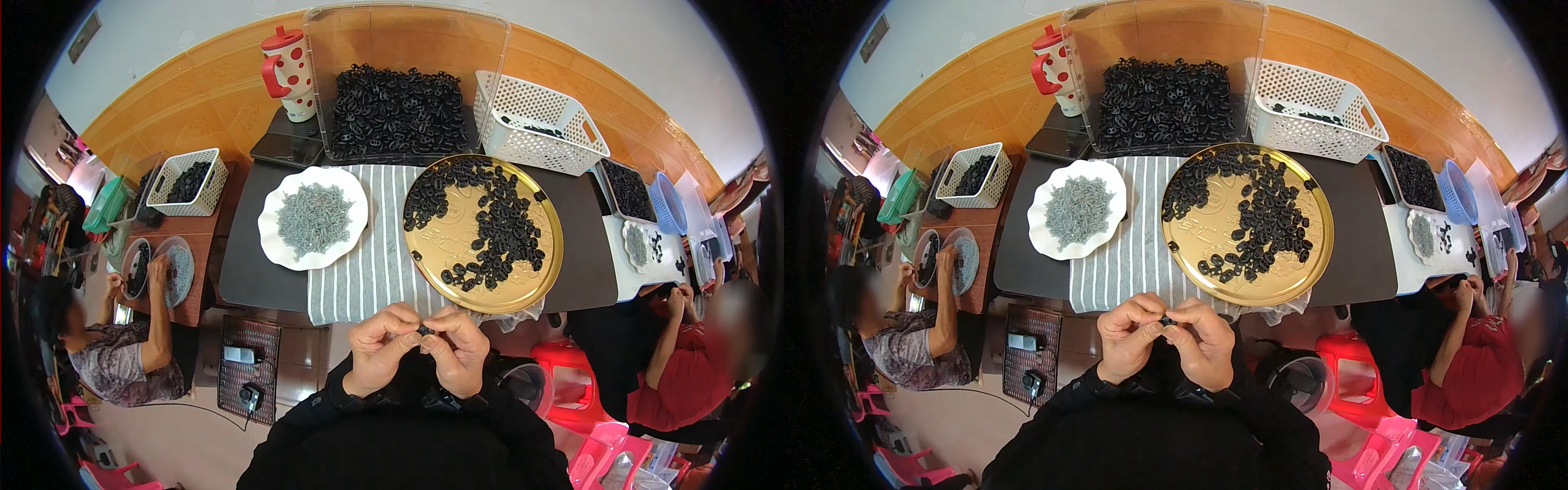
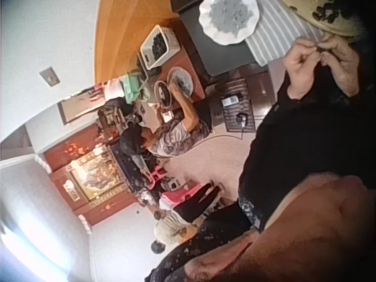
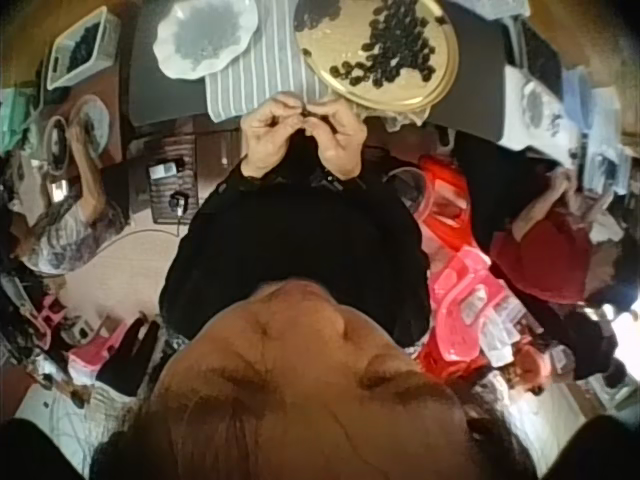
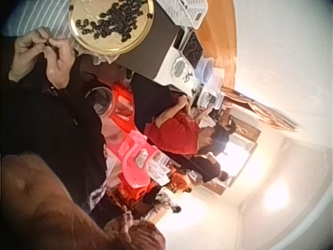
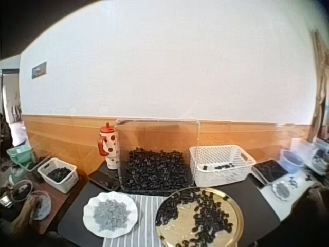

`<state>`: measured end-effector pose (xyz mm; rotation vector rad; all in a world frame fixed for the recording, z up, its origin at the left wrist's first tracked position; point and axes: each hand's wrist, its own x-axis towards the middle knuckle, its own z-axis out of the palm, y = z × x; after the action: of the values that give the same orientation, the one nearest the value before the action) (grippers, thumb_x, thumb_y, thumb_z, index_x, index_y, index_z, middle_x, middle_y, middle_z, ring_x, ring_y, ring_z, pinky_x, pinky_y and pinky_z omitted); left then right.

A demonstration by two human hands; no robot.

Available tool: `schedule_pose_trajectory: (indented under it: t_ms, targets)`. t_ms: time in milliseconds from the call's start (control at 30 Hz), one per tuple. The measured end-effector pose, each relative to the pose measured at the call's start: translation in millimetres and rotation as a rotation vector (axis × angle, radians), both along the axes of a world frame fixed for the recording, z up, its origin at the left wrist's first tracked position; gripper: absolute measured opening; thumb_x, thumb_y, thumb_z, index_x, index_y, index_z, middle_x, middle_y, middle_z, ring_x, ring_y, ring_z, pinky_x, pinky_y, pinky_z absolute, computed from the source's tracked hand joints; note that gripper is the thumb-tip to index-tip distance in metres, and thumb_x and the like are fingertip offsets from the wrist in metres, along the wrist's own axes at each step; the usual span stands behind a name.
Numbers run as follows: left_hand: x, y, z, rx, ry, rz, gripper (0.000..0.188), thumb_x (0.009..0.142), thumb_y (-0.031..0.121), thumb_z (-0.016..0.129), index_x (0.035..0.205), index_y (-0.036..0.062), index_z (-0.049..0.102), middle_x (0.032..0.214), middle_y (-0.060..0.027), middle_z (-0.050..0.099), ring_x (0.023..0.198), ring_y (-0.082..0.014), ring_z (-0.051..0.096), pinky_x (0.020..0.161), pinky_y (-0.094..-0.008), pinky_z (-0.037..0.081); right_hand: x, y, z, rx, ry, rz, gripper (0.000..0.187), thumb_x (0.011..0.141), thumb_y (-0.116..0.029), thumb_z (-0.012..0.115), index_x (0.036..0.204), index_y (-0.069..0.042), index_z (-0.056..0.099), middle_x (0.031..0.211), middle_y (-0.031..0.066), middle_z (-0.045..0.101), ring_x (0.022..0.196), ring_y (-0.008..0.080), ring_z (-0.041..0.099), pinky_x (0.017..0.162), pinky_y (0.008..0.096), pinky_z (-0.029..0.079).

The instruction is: The person picks up a black plastic toggle and a metal spring by hand, inserts the spring into the toggle, and places the assembled unit into a white basket. This process is repeated with additional toggles and springs taken from a tray and a plate.

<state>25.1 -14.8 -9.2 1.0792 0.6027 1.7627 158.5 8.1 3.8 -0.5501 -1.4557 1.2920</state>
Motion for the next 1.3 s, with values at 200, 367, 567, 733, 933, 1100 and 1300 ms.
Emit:
schedule_pose_trajectory:
  t_ms: [200,367,567,733,933,1100,1300]
  targets:
    - [1.0,2.3,1.8,-0.07,-0.052,0.005,0.007,0.086,-0.006,0.062,0.092,-0.0044,0.06,0.09,-0.0112,0.06,0.081,-0.0143,0.056,0.071,-0.0252,0.048,-2.2,1.6,0.0,-0.054,-0.017,-0.034,0.022,0.087,0.005,0.06,0.109,0.005,0.055,0.089,0.0083,0.057,0.072,0.0093,0.054,0.064,0.0211,0.045]
    - [-0.9,5.9,1.5,-0.171,-0.086,0.006,0.008,0.087,-0.006,0.062,0.094,-0.0033,0.062,0.092,-0.0096,0.062,0.08,-0.012,0.057,0.071,-0.0236,0.047,1.5,6.6,8.0,-0.139,-0.025,0.027,0.03,0.086,0.006,0.061,0.115,0.006,0.053,0.091,0.0076,0.058,0.075,0.0095,0.056,0.068,0.0217,0.047]
    - [-7.4,4.3,4.5,-0.206,-0.078,-0.068,0.009,0.088,-0.004,0.061,0.096,-0.0028,0.065,0.093,-0.0092,0.063,0.078,-0.0115,0.058,0.07,-0.0227,0.048,9.3,19.7,23.7,0.111,-0.299,-0.086,0.029,0.079,0.005,0.068,0.107,0.003,0.061,0.081,0.0062,0.057,0.071,0.0125,0.055,0.063,0.0247,0.045]
    - [-4.6,2.0,4.4,-0.181,-0.041,-0.096,0.011,0.087,-0.006,0.061,0.097,-0.0041,0.065,0.093,-0.0113,0.063,0.077,-0.0136,0.06,0.069,-0.024,0.05,17.4,24.4,36.8,0.368,-0.485,-0.102,0.03,0.074,0.006,0.069,0.103,0.001,0.064,0.078,0.0077,0.059,0.066,0.0141,0.057,0.058,0.025,0.043]
    - [-9.1,-0.7,1.8,-0.149,-0.07,-0.166,0.01,0.085,-0.008,0.062,0.094,-0.0057,0.066,0.093,-0.0127,0.063,0.079,-0.0148,0.061,0.07,-0.0245,0.051,17.5,23.1,36.6,0.29,-0.414,0.008,0.022,0.075,0.006,0.07,0.096,0.001,0.065,0.077,0.0067,0.06,0.063,0.0123,0.057,0.055,0.0247,0.042]
    - [-14.0,3.0,4.3,-0.29,0.077,-0.247,0.019,0.089,-0.002,0.061,0.107,-0.0033,0.063,0.094,-0.0106,0.065,0.082,-0.0128,0.062,0.07,-0.0236,0.051,40.8,50.6,58.7,-0.396,-0.457,0.396,0.017,0.084,0.0,0.066,0.101,0.0,0.063,0.084,-0.0002,0.063,0.071,0.0054,0.058,0.062,0.0201,0.047]
    - [-22.7,10.9,3.5,-0.265,0.011,-0.13,0.028,0.091,0.002,0.06,0.119,-0.0015,0.059,0.097,-0.0097,0.067,0.087,-0.0125,0.063,0.069,-0.0236,0.051,74.7,194.8,144.5,-0.003,-0.37,-0.162,0.018,0.081,0.002,0.062,0.099,0.005,0.062,0.082,0.0082,0.065,0.068,0.0132,0.061,0.06,0.0229,0.05]
